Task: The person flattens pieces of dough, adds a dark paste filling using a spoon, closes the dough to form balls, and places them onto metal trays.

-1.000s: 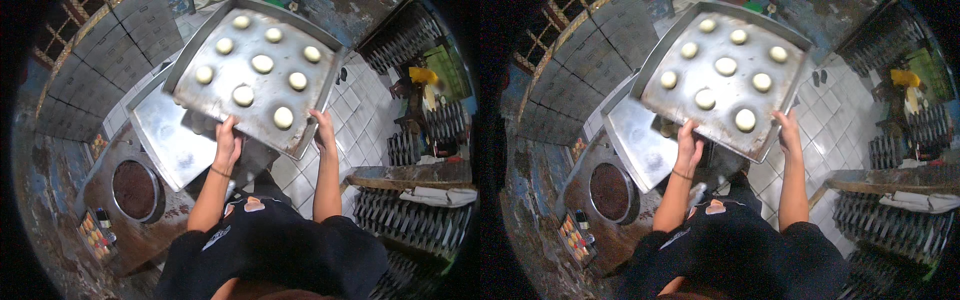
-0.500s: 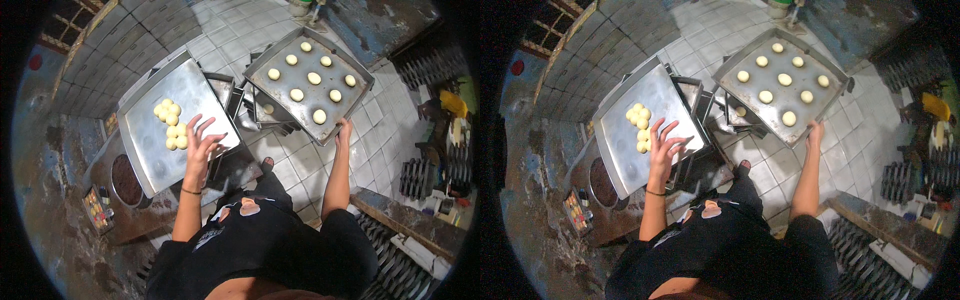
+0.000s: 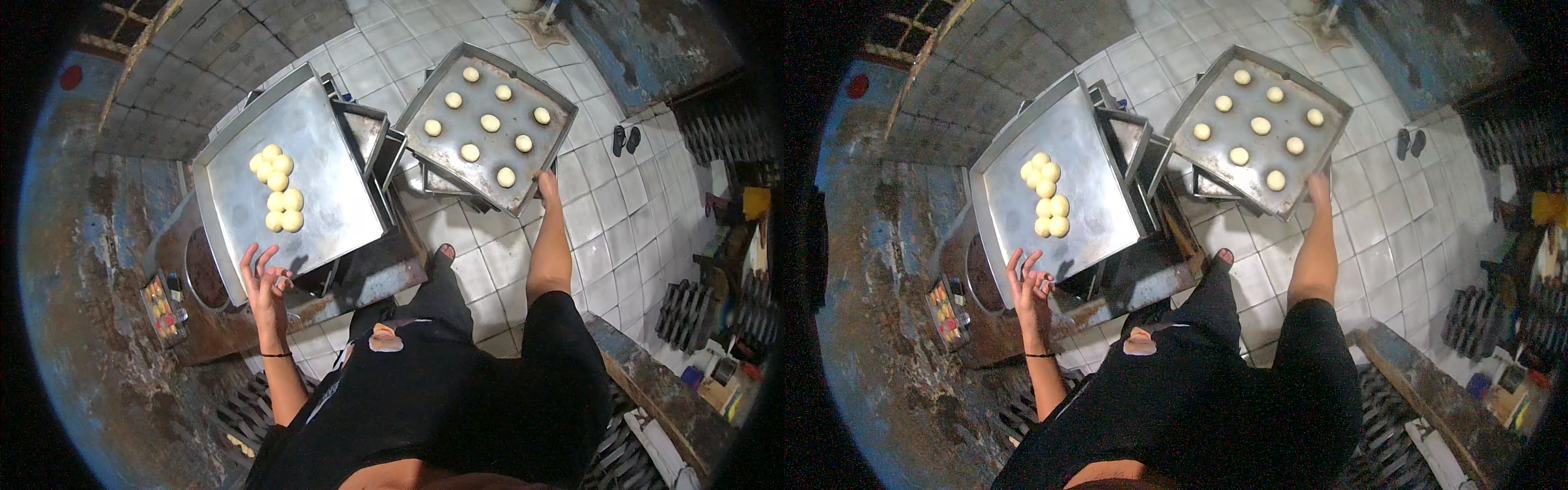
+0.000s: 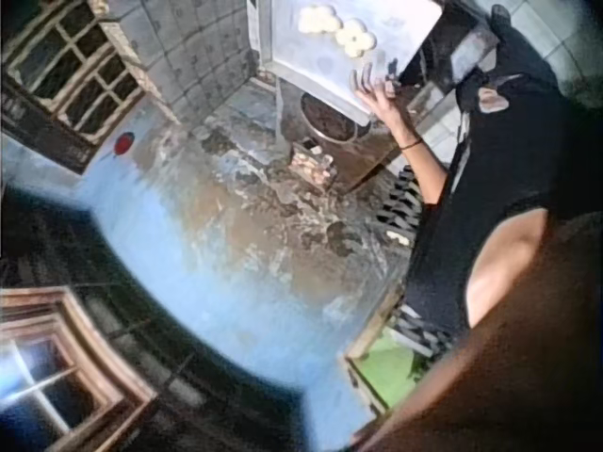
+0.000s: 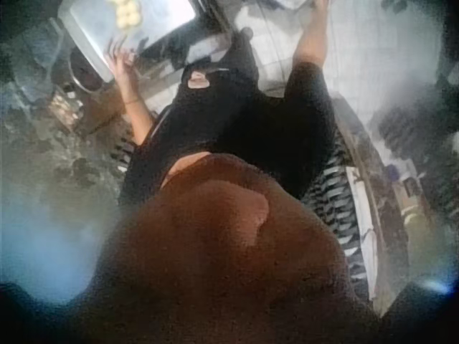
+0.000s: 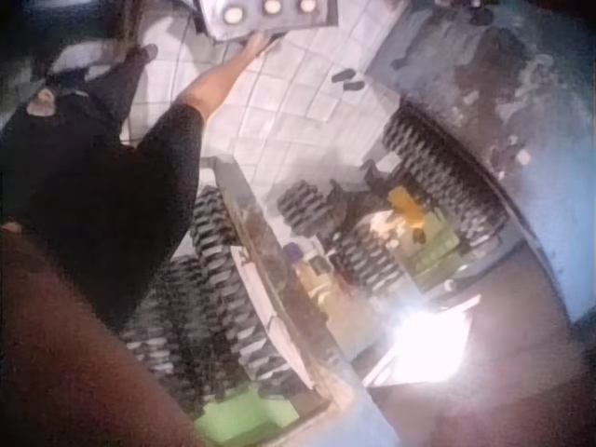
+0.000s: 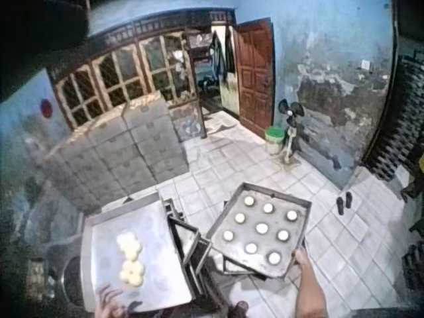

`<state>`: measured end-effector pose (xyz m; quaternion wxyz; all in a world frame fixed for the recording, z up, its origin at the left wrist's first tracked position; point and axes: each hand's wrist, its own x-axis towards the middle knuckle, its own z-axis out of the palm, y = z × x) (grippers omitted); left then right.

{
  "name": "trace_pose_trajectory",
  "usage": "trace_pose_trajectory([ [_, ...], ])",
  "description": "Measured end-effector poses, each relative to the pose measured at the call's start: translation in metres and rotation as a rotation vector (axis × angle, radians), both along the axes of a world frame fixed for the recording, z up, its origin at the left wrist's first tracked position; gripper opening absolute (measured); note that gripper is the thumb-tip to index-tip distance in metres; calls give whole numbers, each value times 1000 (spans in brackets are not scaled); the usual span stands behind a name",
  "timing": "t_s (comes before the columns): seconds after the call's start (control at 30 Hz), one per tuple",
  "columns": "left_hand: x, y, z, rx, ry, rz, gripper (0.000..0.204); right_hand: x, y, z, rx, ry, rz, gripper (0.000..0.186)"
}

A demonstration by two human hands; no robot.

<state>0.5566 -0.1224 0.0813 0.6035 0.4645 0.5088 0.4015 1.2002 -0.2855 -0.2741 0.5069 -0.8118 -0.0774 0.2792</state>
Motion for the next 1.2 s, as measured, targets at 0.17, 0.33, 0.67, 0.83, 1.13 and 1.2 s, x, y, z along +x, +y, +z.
trace_pose_trajectory([
  [0.17,-50,-5,-9,23,-22,88,56,-42,61,91,99,-465,16,50],
  [0.33,-79,12,-15,-8,-24,108,51,-276,159,306,527,-319,757,36],
  [0.67,-187,46,-20,138,-176,24,45,-504,251,272,100,-1406,1480,12],
  [0.83,-210,62,-30,47,-212,-53,36,-517,265,286,-153,-987,1579,21],
  [1.13,-173,80,-27,161,-344,-58,47,-656,208,379,304,-36,1211,23],
  [1.2,-175,83,-12,175,-374,97,51,-681,203,373,521,-99,1137,23],
])
